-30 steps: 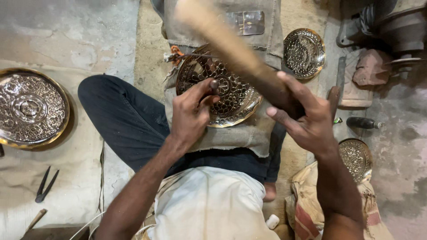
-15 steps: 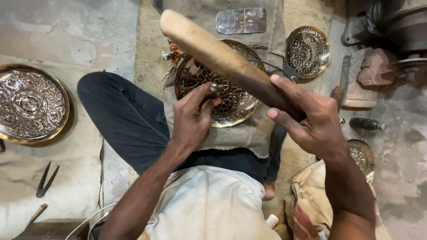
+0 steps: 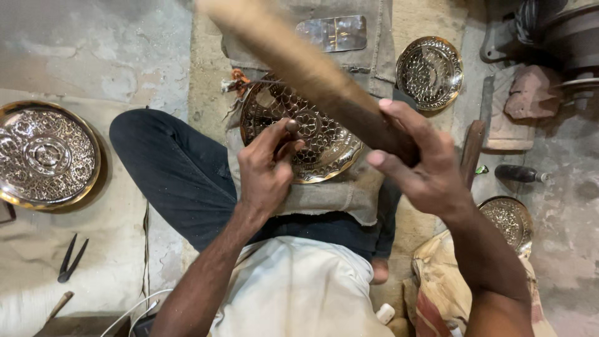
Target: The person sits on the floor holding a punch against a decorative brass plate and strikes it with a wooden mallet to emboss the pattern, repositioning the punch across the plate surface. Finished embossed plates lie nearby on the floor.
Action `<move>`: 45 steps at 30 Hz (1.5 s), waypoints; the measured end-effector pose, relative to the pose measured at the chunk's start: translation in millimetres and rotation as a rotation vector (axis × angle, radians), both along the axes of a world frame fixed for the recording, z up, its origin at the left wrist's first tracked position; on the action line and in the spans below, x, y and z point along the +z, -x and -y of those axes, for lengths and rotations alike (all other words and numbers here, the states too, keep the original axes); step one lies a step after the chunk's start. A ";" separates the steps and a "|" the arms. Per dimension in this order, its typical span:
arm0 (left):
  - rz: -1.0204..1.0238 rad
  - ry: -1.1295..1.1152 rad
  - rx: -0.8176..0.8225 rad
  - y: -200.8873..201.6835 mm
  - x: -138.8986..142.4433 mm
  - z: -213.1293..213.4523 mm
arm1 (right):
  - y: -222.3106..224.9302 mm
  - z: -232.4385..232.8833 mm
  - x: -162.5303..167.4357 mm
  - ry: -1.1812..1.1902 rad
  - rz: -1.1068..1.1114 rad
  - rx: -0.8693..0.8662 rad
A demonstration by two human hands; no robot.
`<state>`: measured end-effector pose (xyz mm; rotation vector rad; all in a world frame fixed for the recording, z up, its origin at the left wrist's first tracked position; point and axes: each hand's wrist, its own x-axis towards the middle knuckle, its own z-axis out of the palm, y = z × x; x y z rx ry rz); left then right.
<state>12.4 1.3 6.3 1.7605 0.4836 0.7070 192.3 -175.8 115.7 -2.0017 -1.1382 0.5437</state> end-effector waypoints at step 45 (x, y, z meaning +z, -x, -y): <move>-0.062 -0.028 -0.089 -1.0 10.7 -7.0 | 5.3 12.9 8.0 -0.009 0.136 0.074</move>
